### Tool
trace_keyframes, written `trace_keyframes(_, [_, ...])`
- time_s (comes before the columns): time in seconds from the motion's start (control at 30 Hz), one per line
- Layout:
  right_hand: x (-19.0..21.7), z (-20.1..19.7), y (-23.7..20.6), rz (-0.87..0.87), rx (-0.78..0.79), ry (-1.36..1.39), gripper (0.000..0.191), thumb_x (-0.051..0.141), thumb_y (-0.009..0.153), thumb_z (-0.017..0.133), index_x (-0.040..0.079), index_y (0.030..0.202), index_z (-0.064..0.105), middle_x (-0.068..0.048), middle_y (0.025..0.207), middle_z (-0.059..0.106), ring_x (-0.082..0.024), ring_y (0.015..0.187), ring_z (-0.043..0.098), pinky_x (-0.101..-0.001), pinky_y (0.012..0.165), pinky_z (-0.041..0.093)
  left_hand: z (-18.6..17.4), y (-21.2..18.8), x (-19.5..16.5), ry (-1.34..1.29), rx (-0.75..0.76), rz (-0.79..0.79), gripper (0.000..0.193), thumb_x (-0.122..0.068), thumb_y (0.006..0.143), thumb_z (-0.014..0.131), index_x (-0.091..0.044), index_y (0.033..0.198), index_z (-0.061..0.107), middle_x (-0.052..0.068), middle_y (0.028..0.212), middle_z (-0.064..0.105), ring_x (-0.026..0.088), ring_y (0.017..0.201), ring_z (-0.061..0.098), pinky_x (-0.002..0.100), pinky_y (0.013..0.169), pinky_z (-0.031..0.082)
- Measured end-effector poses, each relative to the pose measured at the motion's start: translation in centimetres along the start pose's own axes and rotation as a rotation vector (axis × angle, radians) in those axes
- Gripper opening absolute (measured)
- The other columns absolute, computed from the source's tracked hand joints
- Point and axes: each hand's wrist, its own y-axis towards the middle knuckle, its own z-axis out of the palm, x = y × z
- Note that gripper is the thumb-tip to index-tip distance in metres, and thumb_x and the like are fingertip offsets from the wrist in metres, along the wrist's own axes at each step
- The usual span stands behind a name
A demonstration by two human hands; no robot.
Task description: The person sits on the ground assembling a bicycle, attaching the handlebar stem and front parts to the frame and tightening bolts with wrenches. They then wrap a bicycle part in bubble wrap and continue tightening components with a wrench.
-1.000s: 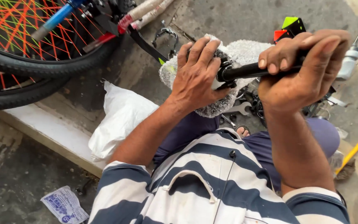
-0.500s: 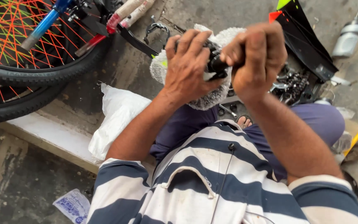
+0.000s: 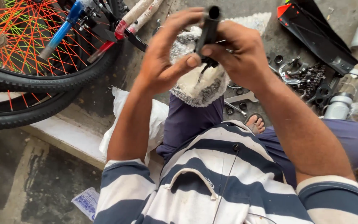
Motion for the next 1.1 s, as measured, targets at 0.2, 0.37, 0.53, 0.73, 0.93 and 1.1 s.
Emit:
trace_keyframes(0.2, [-1.8,-1.8,-2.0,-0.168,-0.032,-0.240,0.020,0.006,0.100,0.081,-0.001,0.115,0.070,-0.016,0.108,0.072,-0.029,0.101,0.072,-0.0352,0.090,0.056,3.2,1.5,3.2,0.194,0.109,0.024,0.041,-0.040,0.116,0.056,-0.008,0.141,0.058,0.013,0.123,0.067,0.031,0.117,0.064,0.041,0.103,0.051])
trace_keyframes(0.37, [-10.2,-4.6,-8.4,0.020,-0.326,-0.379,0.015,0.007,0.101,0.077,-0.001,0.113,0.073,-0.016,0.105,0.074,-0.029,0.096,0.072,-0.0361,0.089,0.056,4.3,-0.2,4.9,0.171,0.025,-0.039,0.037,-0.039,0.117,0.057,-0.006,0.132,0.061,0.012,0.106,0.065,0.024,0.098,0.065,0.033,0.092,0.053])
trace_keyframes(0.53, [-24.0,-4.5,-15.5,0.360,-0.399,-0.370,0.023,0.021,0.097,0.076,0.003,0.111,0.076,-0.013,0.104,0.077,-0.029,0.093,0.075,-0.0398,0.085,0.058,6.2,-0.3,5.3,-0.071,-0.087,-0.123,0.044,-0.042,0.109,0.054,0.001,0.120,0.056,0.008,0.108,0.064,0.019,0.095,0.059,0.031,0.088,0.049])
trace_keyframes(0.73, [-32.4,0.8,-23.6,0.959,0.438,-0.716,0.035,0.033,0.078,0.081,0.012,0.106,0.076,-0.019,0.108,0.073,-0.040,0.099,0.069,-0.0527,0.082,0.056,6.7,0.4,4.4,0.028,-0.118,-0.147,0.052,-0.038,0.106,0.075,-0.001,0.130,0.047,0.009,0.113,0.059,0.019,0.104,0.058,0.032,0.103,0.047])
trace_keyframes(0.93, [-31.6,2.4,-21.3,0.711,0.467,-0.520,0.050,0.038,0.080,0.080,0.013,0.122,0.067,-0.014,0.113,0.067,-0.037,0.111,0.064,-0.0496,0.088,0.052,7.8,0.2,6.2,0.054,-0.156,-0.202,0.072,-0.033,0.100,0.093,-0.006,0.137,0.036,0.008,0.114,0.055,0.018,0.103,0.053,0.035,0.110,0.045])
trace_keyframes(1.1, [-23.3,-5.7,-16.9,0.334,-0.036,-0.606,0.050,0.035,0.087,0.081,0.006,0.126,0.068,-0.018,0.110,0.065,-0.038,0.101,0.064,-0.0503,0.082,0.053,7.8,0.8,7.9,0.135,-0.206,-0.156,0.073,-0.044,0.101,0.088,-0.005,0.136,0.038,0.008,0.110,0.060,0.019,0.103,0.057,0.038,0.109,0.048])
